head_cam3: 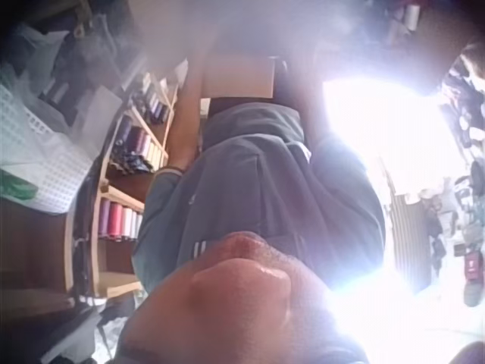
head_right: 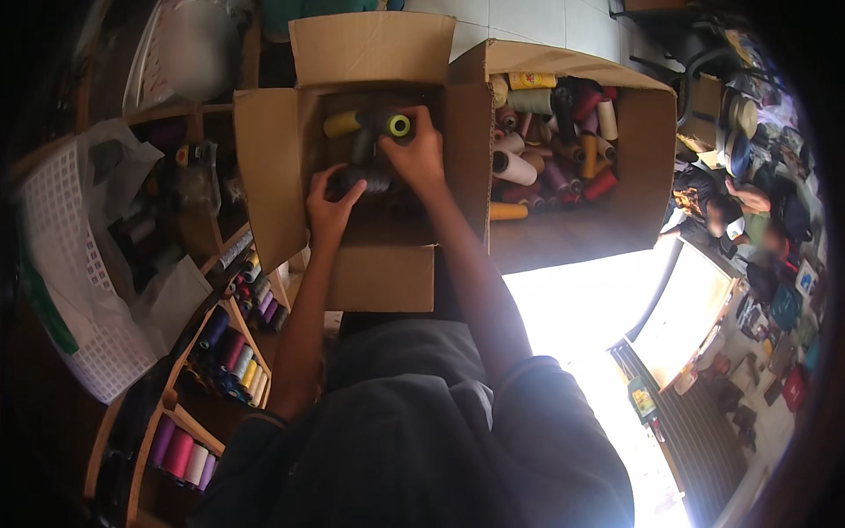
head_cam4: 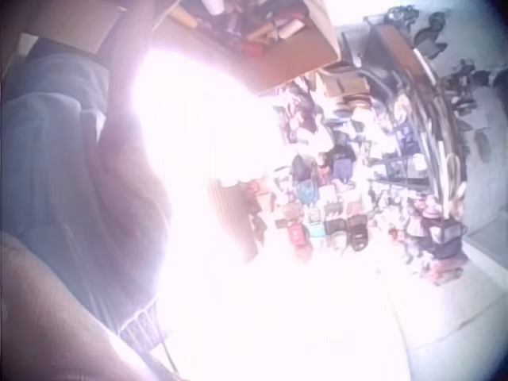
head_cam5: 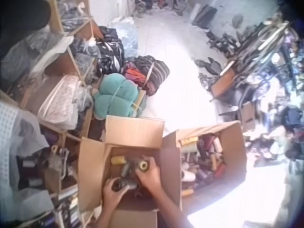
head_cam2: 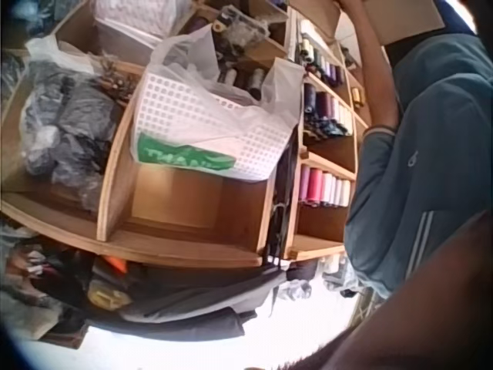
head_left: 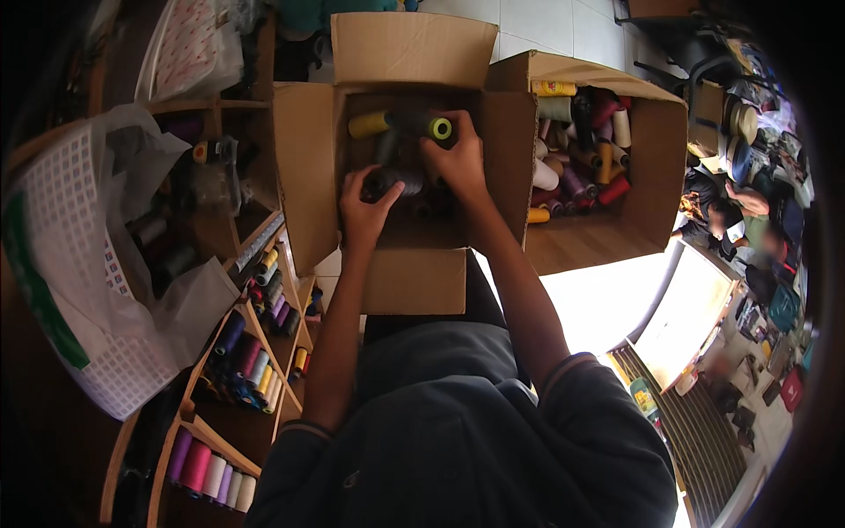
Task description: The person repeatedly picks up thread spools from a cardboard box and places them onto a wooden shelf. The person handles the spools by hand, sorting them into the available slots on the shelf.
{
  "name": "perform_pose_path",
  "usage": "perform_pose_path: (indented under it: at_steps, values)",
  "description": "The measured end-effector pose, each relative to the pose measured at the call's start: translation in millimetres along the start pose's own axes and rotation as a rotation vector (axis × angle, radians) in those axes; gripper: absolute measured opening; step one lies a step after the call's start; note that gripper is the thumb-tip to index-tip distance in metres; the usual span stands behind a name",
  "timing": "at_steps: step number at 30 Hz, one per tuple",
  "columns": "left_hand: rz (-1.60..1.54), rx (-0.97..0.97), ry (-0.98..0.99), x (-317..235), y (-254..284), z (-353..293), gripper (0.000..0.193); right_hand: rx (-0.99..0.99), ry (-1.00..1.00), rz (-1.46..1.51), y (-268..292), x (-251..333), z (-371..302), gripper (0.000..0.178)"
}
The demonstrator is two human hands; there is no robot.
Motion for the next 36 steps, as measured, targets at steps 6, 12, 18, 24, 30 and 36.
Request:
perform_pose_path:
  at_steps: [6,12,18,24,30,36]
  values:
    - [-0.154,-0.061,-0.184,-30.8,10.3,12.8,0.023,0.226,-0.231,0.194,-11.3,1.9,-10.6,0.045]
    - [-0.744,0.457,0.302,-18.5,-24.4,14.0,0.030,0.392,-0.285,0.107,-45.1,-6.3,-16.2,0.048]
    - [-0.745,0.332,0.245,-19.3,-20.8,8.4,0.030,0.235,-0.106,-0.226,-29.6,-37.3,-4.9,0.026]
    - [-0.743,0.115,0.267,-12.9,-1.4,-18.2,0.030,0.458,-0.325,-0.843,-51.7,-84.0,-65.0,0.023]
    - [-0.817,0.136,0.246,-35.0,21.8,-61.5,0.046,0.571,-0.093,-1.381,-73.1,-112.6,-92.9,0.020]
    - [-0.782,0.048,0.250,-55.1,48.6,-95.0,0.051,0.585,0.036,-1.494,-74.1,-104.5,-96.6,0.024]
Point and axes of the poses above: each hand's wrist, its own z-axis towards the middle knuckle, its own y-axis out of the back of the hand, x = y × z, the point moved 8 cm from there along z, towards the middle knuckle, and after that the axes turned 11 degrees about -y, right-handed, at the moved point
